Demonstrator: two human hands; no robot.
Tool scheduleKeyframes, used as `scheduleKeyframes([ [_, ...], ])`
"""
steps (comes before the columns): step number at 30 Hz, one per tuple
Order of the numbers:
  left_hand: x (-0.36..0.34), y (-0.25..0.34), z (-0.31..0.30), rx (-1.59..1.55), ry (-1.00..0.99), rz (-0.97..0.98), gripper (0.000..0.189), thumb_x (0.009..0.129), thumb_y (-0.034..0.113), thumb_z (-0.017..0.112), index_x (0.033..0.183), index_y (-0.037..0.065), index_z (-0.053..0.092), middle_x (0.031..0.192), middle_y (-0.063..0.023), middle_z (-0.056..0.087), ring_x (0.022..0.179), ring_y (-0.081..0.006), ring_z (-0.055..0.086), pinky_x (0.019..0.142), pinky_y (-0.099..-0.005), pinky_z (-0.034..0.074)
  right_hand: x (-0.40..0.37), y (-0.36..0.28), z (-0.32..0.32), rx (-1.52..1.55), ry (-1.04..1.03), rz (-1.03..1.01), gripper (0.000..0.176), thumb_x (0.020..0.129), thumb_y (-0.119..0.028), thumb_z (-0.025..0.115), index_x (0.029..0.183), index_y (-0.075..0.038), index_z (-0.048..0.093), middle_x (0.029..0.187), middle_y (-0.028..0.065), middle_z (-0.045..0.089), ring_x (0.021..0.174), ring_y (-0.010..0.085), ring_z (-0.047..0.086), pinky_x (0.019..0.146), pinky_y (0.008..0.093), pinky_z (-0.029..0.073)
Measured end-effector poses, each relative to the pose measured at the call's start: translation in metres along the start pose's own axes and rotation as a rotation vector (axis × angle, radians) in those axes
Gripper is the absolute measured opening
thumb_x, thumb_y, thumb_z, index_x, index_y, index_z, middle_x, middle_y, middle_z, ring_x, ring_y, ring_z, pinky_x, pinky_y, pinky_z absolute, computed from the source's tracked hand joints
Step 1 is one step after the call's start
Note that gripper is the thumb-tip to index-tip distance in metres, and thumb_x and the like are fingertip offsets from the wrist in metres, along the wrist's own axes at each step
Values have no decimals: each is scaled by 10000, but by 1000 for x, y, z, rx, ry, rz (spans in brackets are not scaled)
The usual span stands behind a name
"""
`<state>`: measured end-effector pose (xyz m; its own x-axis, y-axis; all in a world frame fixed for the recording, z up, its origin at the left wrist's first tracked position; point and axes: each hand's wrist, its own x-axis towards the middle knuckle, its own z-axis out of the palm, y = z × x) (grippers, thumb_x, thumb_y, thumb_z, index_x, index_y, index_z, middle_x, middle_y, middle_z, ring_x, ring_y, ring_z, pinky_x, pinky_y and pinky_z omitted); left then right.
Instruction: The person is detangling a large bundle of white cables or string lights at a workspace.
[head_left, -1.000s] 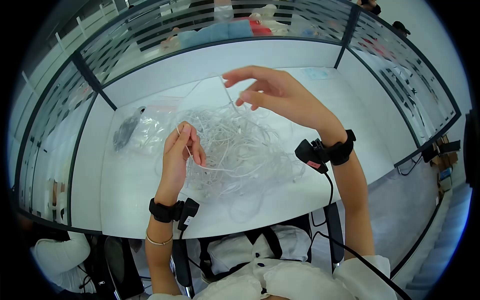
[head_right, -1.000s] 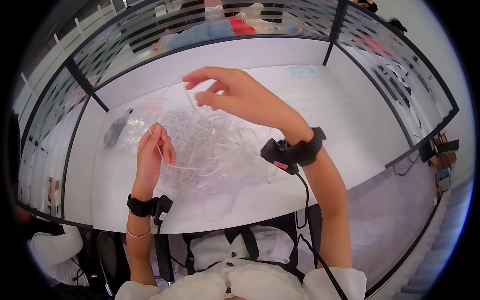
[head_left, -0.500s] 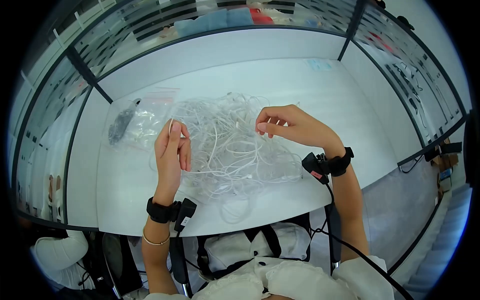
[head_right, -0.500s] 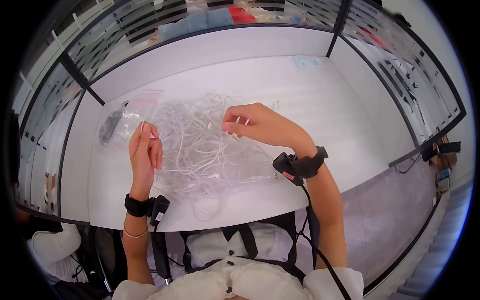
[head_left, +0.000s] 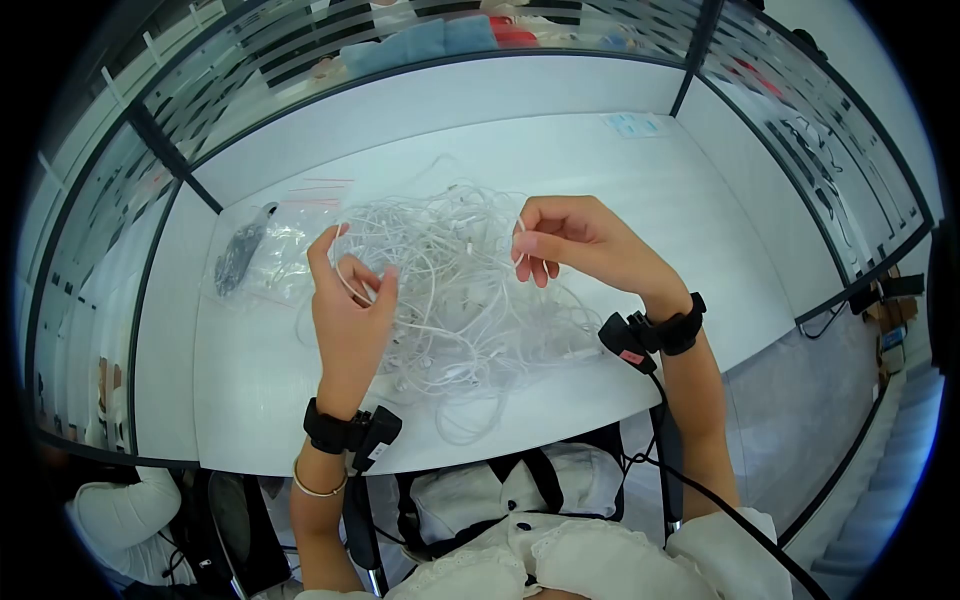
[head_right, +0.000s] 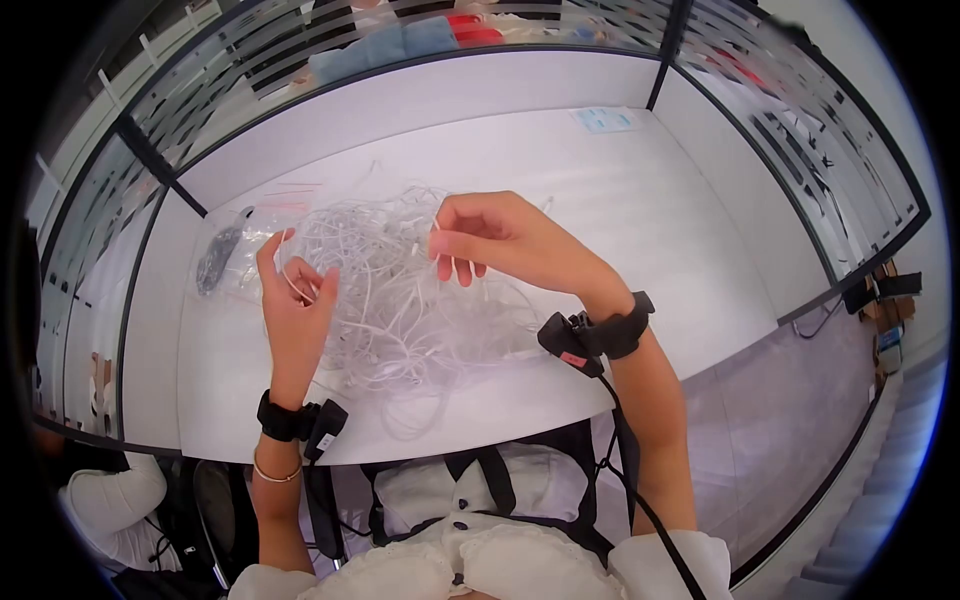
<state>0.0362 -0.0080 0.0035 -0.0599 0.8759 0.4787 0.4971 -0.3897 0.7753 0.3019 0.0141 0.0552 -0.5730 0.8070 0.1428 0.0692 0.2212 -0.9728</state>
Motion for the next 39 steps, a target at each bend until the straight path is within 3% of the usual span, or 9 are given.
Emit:
scheduleKeyframes([
  [4,2,8,2,160,89,217,728,733,60,704,1370,93,351,1301,-134,365,1107,-241,436,893,-382,390,-2,-7,2,80,39,-98,198,959,-207,546,856,-43,585,783,69,673,641,97,605,588,216,443],
  [8,-1,41,-7,502,148,515,404,737,71,691,1129,92,592,1259,-146,439,1117,-289,461,900,-404,389,-4,-14,2,102,79,-215,191,967,-204,535,866,-46,573,794,75,675,642,101,604,584,219,439],
  [11,-5,53,-9,169,-170,585,365,737,79,697,1087,75,595,1106,-125,559,1010,-288,535,874,-387,406,-1,-27,4,150,138,-302,190,974,-199,523,856,-52,546,801,90,678,630,107,609,573,222,437],
  [20,-1,66,18,-20,-409,281,144,790,94,687,898,39,609,897,-63,611,853,-231,584,782,-359,419,6,-89,-13,9,384,-648,254,1022,-283,383,998,-69,517,915,157,683,687,147,628,618,250,455],
  [23,3,59,13,148,-382,395,110,818,107,665,876,34,607,877,-54,604,829,-217,574,782,-344,400,2,-104,-43,72,551,-776,238,1029,-236,371,1005,-51,519,954,128,658,739,123,600,664,229,449],
  [26,3,52,11,338,-326,469,141,832,162,667,879,36,622,888,-52,608,824,-221,564,817,-341,372,-8,-135,-51,431,711,-969,201,1018,-179,424,985,-21,543,710,-5,552,621,79,563,552,199,484],
  [27,3,52,9,348,-300,457,128,835,153,657,882,39,621,903,-56,609,846,-229,567,830,-347,369,-11,-137,-54,250,751,-1034,216,1010,-208,454,980,-28,569,703,-19,542,587,47,510,509,169,414],
  [29,4,53,6,369,-246,431,103,841,136,636,889,47,617,934,-64,611,889,-246,571,857,-359,362,-32,-132,-108,201,267,-941,185,1021,-160,383,984,-26,505,840,64,572,692,95,528,663,217,419],
  [39,20,66,1,605,-15,503,402,799,219,687,1167,83,599,1317,-119,476,1209,-304,428,1014,-437,272,-39,-154,-103,269,311,-938,132,1007,-99,390,963,-5,472,763,21,398,627,94,383,620,232,347],
])
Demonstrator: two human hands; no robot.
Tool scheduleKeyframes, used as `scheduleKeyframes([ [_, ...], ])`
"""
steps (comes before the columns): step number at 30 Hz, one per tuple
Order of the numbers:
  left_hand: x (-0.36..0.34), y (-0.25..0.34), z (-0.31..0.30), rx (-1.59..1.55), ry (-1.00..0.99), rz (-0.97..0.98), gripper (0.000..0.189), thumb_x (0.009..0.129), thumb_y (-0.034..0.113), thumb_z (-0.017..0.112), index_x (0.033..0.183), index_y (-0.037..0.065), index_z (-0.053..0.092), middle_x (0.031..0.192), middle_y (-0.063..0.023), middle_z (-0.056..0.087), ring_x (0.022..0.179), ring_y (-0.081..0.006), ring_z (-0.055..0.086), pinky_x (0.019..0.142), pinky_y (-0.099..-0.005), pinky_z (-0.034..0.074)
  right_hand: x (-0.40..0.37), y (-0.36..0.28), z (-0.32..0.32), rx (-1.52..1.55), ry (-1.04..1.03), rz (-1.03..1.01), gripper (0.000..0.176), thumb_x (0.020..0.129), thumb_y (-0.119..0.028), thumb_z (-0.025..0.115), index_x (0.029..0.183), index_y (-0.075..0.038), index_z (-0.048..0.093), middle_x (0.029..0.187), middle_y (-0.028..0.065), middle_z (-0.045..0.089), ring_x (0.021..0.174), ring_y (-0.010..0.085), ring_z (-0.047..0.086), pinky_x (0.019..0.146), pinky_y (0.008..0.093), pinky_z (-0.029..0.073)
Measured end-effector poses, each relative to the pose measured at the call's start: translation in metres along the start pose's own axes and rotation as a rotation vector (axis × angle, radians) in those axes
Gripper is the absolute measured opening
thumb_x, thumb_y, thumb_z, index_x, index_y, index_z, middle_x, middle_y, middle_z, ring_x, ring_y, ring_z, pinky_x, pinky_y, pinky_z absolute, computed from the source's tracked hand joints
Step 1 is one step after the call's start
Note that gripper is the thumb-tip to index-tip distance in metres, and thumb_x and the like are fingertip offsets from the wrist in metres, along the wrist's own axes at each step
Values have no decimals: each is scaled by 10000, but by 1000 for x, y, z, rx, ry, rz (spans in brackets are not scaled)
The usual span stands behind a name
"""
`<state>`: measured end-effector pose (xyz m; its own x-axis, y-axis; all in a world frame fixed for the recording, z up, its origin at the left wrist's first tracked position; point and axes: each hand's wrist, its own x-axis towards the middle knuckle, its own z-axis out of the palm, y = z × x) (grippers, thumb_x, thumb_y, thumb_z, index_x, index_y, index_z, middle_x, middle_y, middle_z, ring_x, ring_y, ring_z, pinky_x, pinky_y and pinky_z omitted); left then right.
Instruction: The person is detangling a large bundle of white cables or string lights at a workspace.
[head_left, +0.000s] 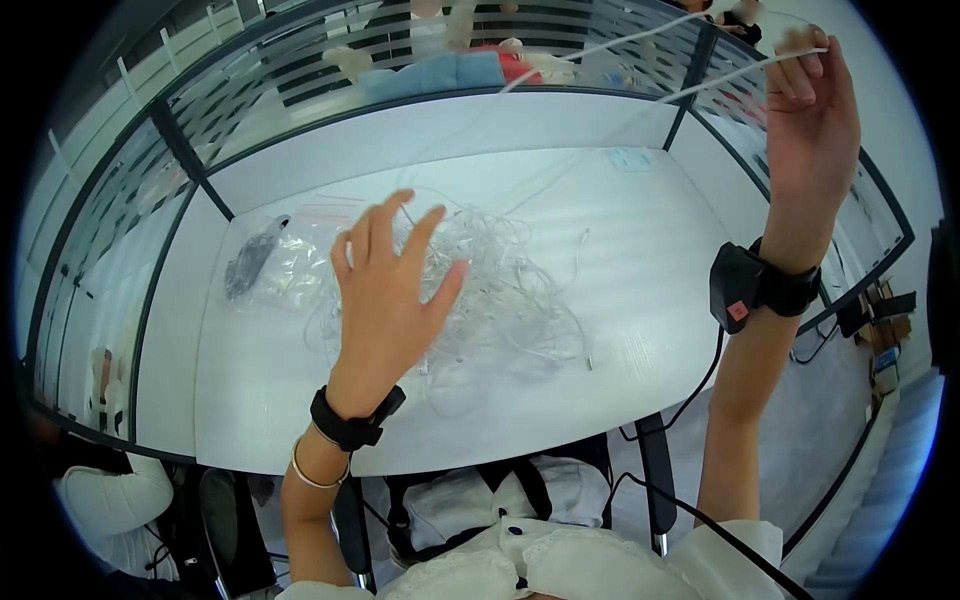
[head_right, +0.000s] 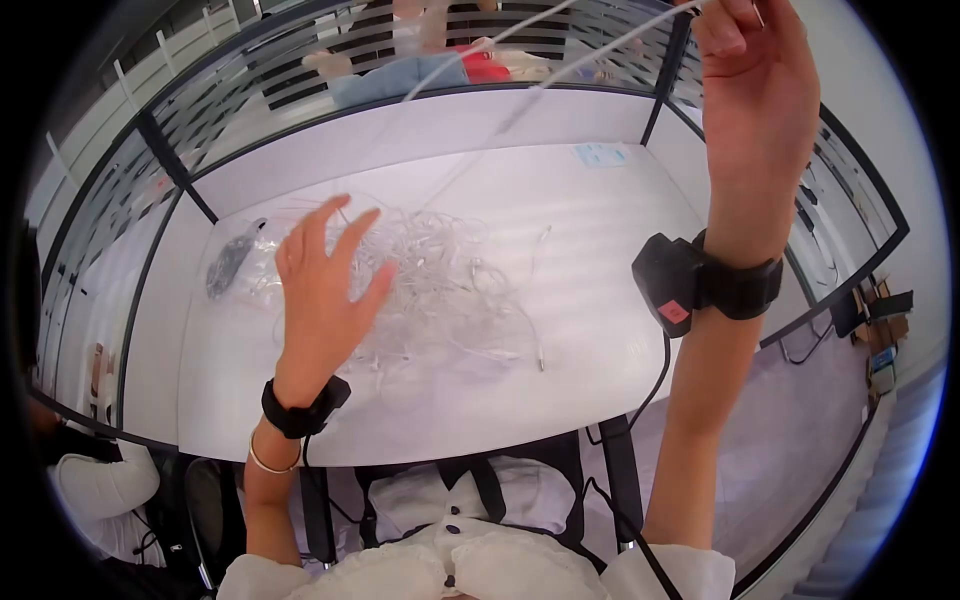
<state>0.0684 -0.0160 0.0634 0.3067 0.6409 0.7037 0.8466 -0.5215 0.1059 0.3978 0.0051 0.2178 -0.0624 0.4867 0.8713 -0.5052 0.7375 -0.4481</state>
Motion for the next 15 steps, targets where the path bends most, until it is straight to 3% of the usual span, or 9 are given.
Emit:
scheduleKeyframes([
  [4,16,-14,-6,179,188,-59,510,783,178,692,1266,117,541,1374,-120,426,1278,-319,378,1049,-443,265,2,-6,2,-69,43,-66,134,1009,-98,388,975,4,468,778,42,420,643,104,386,632,245,351],
  [8,37,-35,-22,280,382,1,528,770,113,675,1280,133,539,1405,-96,412,1321,-321,350,1071,-456,262,1,-9,-12,-18,31,-48,137,1008,-101,397,976,10,469,796,52,441,651,111,392,641,251,356],
  [12,64,-55,-38,301,520,98,551,777,118,633,1315,141,517,1436,-84,392,1338,-304,333,1070,-457,249,-5,2,-6,-12,50,-76,129,1008,-106,403,975,4,462,806,57,460,653,117,403,645,254,365],
  [15,83,-62,-48,148,525,179,545,766,58,618,1300,129,533,1420,-101,407,1300,-303,392,1035,-416,325,-8,8,-14,-39,105,-86,131,1006,-113,411,973,2,464,794,57,467,656,116,408,646,255,367],
])
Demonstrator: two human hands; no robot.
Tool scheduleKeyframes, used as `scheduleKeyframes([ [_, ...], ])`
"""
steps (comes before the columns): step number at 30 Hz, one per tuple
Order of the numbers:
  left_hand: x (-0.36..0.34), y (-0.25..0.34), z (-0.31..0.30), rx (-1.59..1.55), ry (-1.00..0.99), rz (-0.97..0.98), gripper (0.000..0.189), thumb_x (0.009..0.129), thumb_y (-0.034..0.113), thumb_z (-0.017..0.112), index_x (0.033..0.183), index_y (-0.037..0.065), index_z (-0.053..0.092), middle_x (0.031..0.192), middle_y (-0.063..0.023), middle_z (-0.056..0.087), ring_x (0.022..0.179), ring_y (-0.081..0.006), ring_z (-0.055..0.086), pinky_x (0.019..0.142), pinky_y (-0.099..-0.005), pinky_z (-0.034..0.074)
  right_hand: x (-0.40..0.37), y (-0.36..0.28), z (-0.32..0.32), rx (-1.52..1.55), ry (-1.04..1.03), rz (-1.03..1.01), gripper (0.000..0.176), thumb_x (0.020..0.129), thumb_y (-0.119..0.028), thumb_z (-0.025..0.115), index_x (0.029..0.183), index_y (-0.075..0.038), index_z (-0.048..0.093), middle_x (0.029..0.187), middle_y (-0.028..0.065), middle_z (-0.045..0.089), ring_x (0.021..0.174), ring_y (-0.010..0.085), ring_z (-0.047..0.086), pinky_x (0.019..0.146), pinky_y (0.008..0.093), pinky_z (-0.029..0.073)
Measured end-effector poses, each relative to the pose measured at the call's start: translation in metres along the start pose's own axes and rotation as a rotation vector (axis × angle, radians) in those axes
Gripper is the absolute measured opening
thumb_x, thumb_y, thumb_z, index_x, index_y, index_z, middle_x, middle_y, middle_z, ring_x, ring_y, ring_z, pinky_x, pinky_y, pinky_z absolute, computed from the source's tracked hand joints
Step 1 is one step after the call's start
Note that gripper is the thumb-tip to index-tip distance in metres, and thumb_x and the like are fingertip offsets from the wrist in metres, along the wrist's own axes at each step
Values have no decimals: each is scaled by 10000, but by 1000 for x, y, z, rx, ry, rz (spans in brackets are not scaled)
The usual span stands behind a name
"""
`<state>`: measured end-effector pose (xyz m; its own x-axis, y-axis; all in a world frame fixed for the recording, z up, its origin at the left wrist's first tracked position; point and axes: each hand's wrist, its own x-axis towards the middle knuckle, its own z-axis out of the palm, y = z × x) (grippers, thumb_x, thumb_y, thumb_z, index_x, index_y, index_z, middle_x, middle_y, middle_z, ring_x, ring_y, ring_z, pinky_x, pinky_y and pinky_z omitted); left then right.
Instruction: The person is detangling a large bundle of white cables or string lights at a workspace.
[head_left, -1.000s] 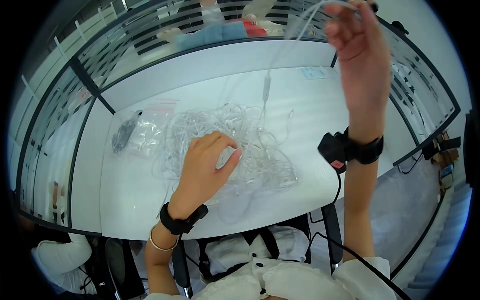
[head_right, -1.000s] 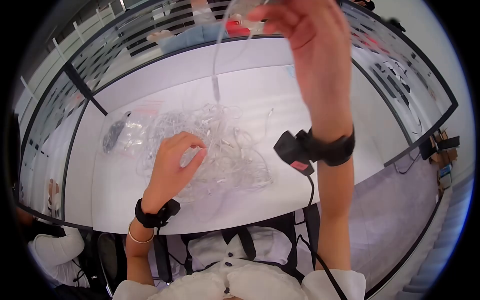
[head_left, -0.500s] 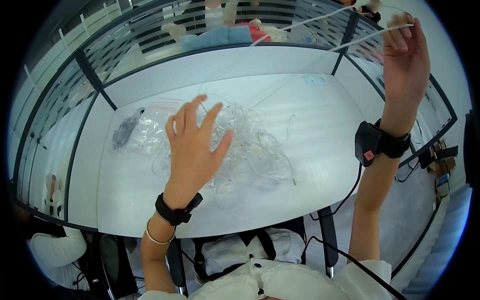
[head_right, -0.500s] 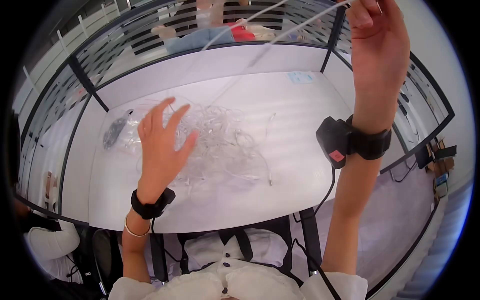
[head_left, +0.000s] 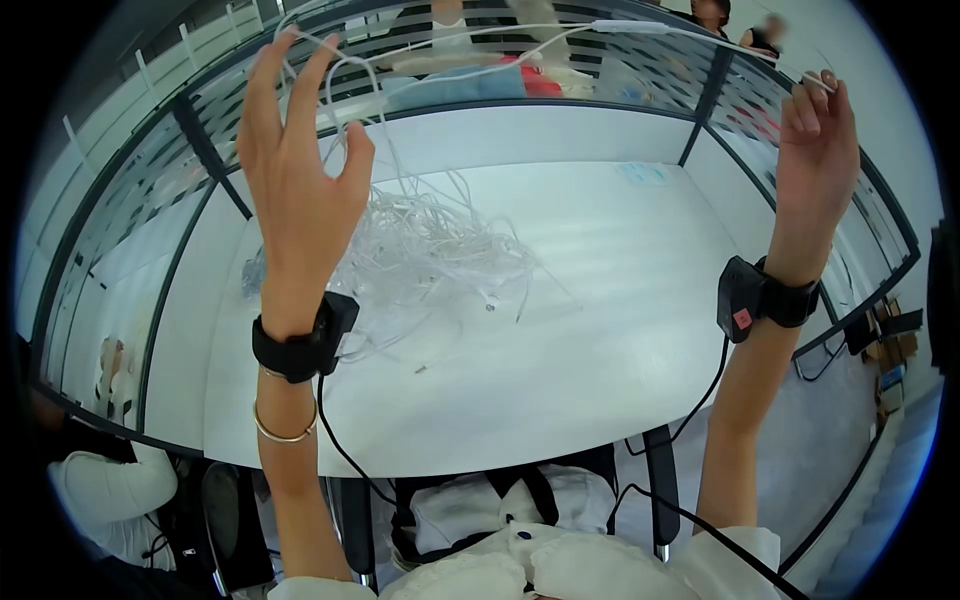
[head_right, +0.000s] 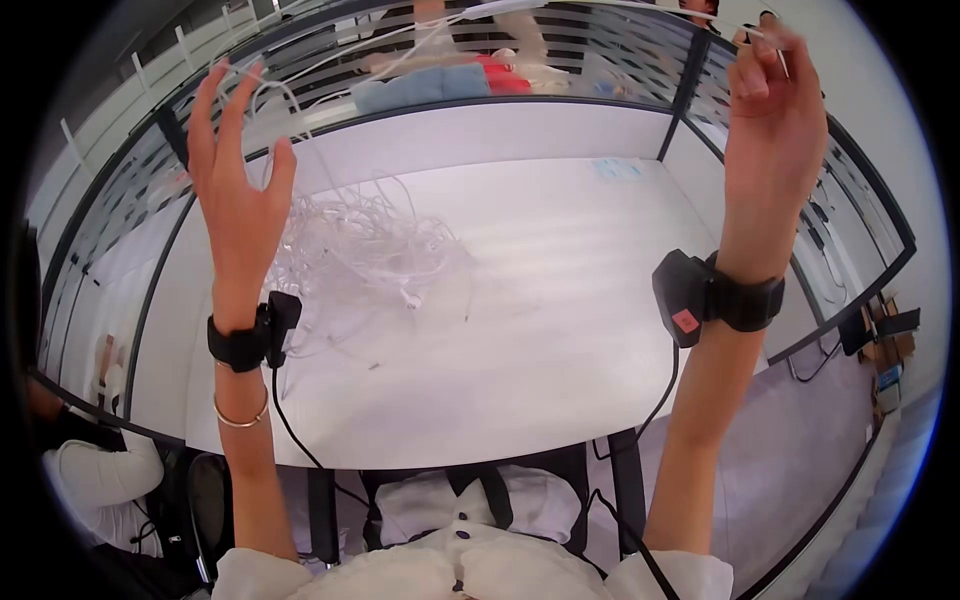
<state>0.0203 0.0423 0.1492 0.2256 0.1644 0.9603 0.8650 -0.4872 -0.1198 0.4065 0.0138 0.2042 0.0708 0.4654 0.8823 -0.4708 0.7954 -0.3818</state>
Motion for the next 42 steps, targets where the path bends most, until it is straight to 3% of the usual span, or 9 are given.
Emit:
scheduleKeyframes([
  [5,-9,15,-2,-367,-126,-94,495,774,-74,539,1240,93,561,1298,-111,457,1151,-252,510,870,-310,446,-12,12,-16,-29,82,13,146,1004,-134,429,965,-8,493,818,55,518,664,109,431,647,240,382],
  [8,-38,34,3,-600,-272,-364,467,767,-111,532,1194,72,582,1280,-95,469,979,-171,597,781,-260,472,-21,27,-30,28,156,97,142,1000,-158,453,957,-34,506,823,45,533,654,102,448,623,218,401],
  [11,-68,46,3,-706,-334,-467,449,782,-119,506,1184,71,570,1190,-97,465,858,-145,615,703,-251,456,-38,45,-30,13,294,198,132,1001,-161,453,953,-51,507,820,32,531,651,89,442,605,211,396],
  [14,-91,43,-2,-1012,-476,-731,394,804,-99,507,1172,34,554,1195,-87,494,848,-145,622,714,-246,460,-59,62,-38,-13,318,278,143,999,-199,457,944,-75,503,835,35,541,644,89,441,594,208,370],
  [21,-107,24,-31,-1214,-654,-931,317,833,-81,500,1142,-29,550,1107,-116,604,830,-135,623,742,-256,486,-76,87,-52,7,431,353,165,999,-227,460,900,-98,488,823,26,514,657,85,451,598,213,366],
  [22,-113,20,-29,-1205,-550,-895,260,859,-47,523,1113,-28,572,968,-115,652,769,-128,620,711,-256,490,-77,90,-55,11,431,348,163,998,-225,461,899,-98,487,823,25,514,658,84,452,598,213,366],
  [26,-108,7,-44,-1004,-565,-1000,210,879,40,591,1084,-9,591,795,-84,673,633,-106,596,625,-246,490,-83,100,-57,-14,455,367,162,988,-223,479,890,-94,483,807,21,505,648,86,447,595,215,364],
  [33,-103,1,-54,-1090,-808,-931,204,871,28,593,1070,-10,613,760,-88,671,604,-95,602,583,-237,490,-76,98,-46,-113,456,350,149,977,-216,490,918,-80,502,849,68,584,677,113,536,614,218,411],
  [42,-86,-9,-63,-1073,-828,-768,208,845,-10,623,1048,-23,664,906,-132,717,777,-154,688,720,-251,523,-25,51,-55,-128,303,212,161,978,-224,516,963,-65,522,887,88,595,766,121,557,684,218,458],
])
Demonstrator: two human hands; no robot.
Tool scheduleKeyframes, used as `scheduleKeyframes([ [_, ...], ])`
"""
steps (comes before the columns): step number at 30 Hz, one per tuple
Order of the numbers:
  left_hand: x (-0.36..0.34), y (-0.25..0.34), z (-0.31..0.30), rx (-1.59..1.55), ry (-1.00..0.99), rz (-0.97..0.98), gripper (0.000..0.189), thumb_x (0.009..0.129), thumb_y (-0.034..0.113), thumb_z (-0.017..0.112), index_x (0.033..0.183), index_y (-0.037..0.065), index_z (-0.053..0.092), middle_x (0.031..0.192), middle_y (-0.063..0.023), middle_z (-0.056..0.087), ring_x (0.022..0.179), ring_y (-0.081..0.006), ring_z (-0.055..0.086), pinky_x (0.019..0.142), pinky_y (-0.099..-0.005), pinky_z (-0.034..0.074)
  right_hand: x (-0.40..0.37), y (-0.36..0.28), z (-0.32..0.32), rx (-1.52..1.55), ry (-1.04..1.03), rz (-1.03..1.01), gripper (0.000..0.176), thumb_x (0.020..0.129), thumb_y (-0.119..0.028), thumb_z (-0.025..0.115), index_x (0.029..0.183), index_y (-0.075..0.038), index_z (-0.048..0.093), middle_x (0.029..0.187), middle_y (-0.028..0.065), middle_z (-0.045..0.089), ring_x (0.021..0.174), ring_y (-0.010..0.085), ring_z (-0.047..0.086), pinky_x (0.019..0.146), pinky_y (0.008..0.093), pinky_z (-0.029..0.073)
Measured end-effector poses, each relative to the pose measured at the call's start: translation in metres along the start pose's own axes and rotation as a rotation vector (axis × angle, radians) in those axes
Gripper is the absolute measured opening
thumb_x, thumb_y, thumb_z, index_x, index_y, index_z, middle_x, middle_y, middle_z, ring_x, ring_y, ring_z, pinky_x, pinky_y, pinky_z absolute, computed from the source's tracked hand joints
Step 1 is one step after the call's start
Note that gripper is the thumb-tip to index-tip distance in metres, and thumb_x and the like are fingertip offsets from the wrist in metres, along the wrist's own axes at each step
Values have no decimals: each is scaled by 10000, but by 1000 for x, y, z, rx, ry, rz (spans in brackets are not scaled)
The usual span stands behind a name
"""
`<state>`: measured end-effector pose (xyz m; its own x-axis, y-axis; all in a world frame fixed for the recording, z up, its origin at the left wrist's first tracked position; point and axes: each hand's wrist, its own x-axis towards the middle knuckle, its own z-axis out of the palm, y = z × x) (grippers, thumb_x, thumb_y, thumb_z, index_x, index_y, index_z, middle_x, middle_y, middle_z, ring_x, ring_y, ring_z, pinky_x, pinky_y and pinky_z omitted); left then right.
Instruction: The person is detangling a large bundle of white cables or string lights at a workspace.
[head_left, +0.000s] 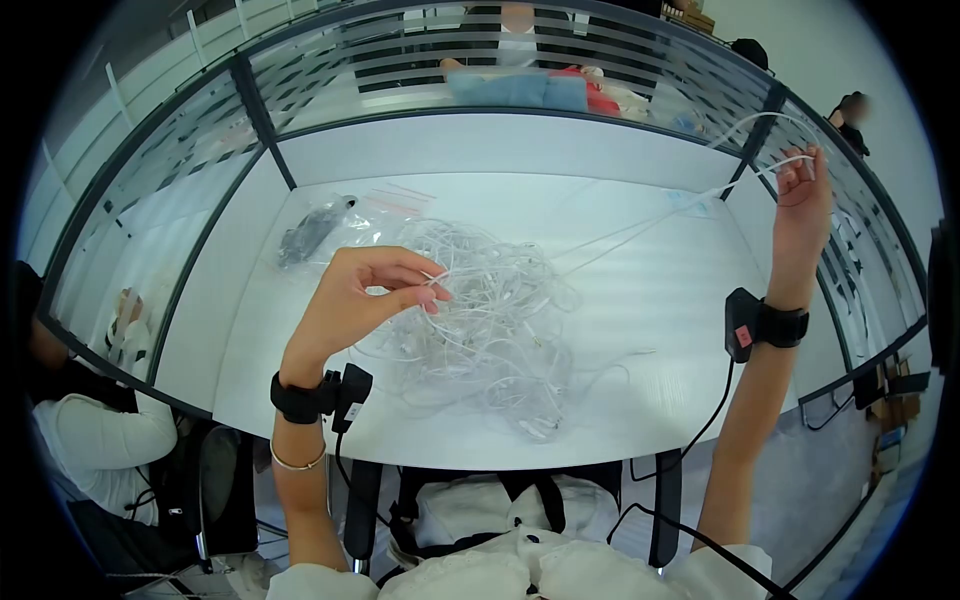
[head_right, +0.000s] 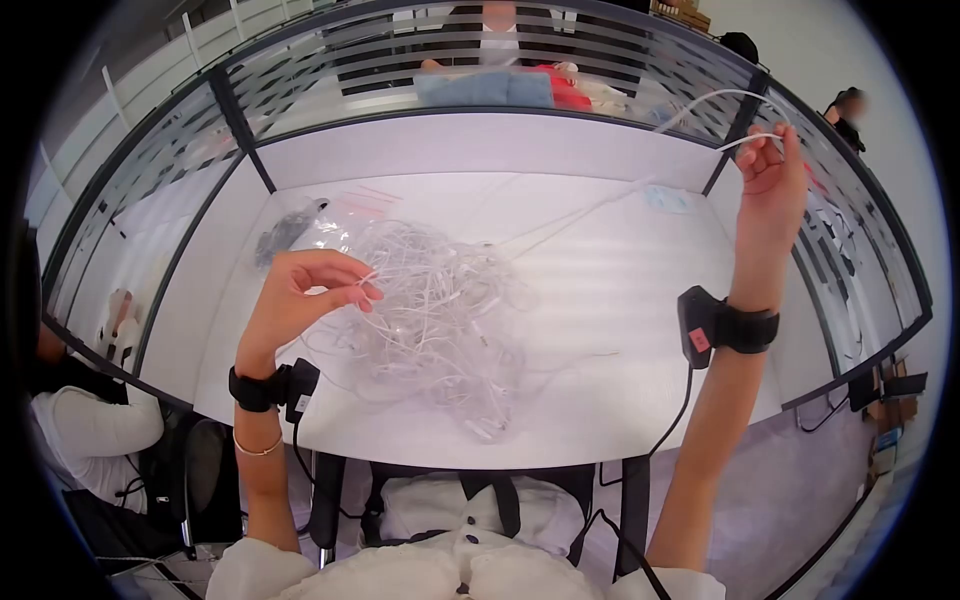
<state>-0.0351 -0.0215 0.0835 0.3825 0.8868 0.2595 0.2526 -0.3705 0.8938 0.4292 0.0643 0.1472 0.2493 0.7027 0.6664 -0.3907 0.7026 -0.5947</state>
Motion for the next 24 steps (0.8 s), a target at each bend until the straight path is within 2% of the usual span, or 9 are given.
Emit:
scheduleKeyframes([
  [3,3,13,-7,-14,-117,-6,238,834,-24,630,1071,-29,658,926,-132,715,827,-168,694,762,-261,529,-7,-12,10,-50,10,-33,151,980,-214,517,961,-64,522,886,69,579,730,96,520,675,207,430],
  [7,11,32,-18,86,-48,-57,298,821,-86,597,1114,-41,637,947,-155,702,859,-208,695,760,-282,543,-15,-13,8,-115,30,-24,159,978,-230,513,956,-73,524,853,66,595,661,91,503,637,203,397],
  [11,13,53,-40,238,-64,28,303,819,-82,587,1113,-39,645,942,-144,704,796,-181,684,725,-266,536,-26,-5,7,-130,33,28,167,973,-253,510,951,-88,528,825,71,617,607,102,497,607,210,367],
  [13,15,71,-40,357,-2,-35,285,830,-75,576,1095,-14,659,919,-127,708,701,-156,656,674,-253,521,-26,1,0,-118,53,37,161,974,-250,510,954,-92,531,828,68,618,616,101,496,605,209,367],
  [15,19,77,-40,423,28,41,238,824,-72,566,1031,-5,662,873,-106,692,681,-149,622,654,-248,500,-26,2,-6,-103,56,22,160,976,-247,510,959,-89,535,845,72,618,636,101,498,605,208,371],
  [18,29,69,-29,921,254,336,200,808,-84,545,960,3,641,833,-86,651,699,-150,594,659,-246,474,-22,0,-10,-67,81,-50,168,980,-238,510,969,-74,541,891,86,613,682,102,502,615,209,383],
  [21,32,56,-13,1082,316,305,214,784,-103,529,938,13,623,827,-81,615,732,-161,577,682,-248,457,-17,-12,-22,-23,140,-114,176,984,-228,511,980,-55,543,930,97,599,722,103,503,628,212,395],
  [22,33,42,-16,1095,313,342,120,822,-52,526,898,0,603,811,-77,619,745,-146,575,684,-246,450,-14,-19,-35,-1,123,-124,178,984,-224,512,983,-49,543,937,99,594,730,104,504,630,214,398],
  [24,32,30,-23,769,159,168,68,855,3,520,857,-12,587,797,-72,623,763,-140,580,689,-242,448,-13,-28,-47,6,129,-132,175,984,-218,518,982,-44,543,901,92,583,721,101,499,632,213,399],
])
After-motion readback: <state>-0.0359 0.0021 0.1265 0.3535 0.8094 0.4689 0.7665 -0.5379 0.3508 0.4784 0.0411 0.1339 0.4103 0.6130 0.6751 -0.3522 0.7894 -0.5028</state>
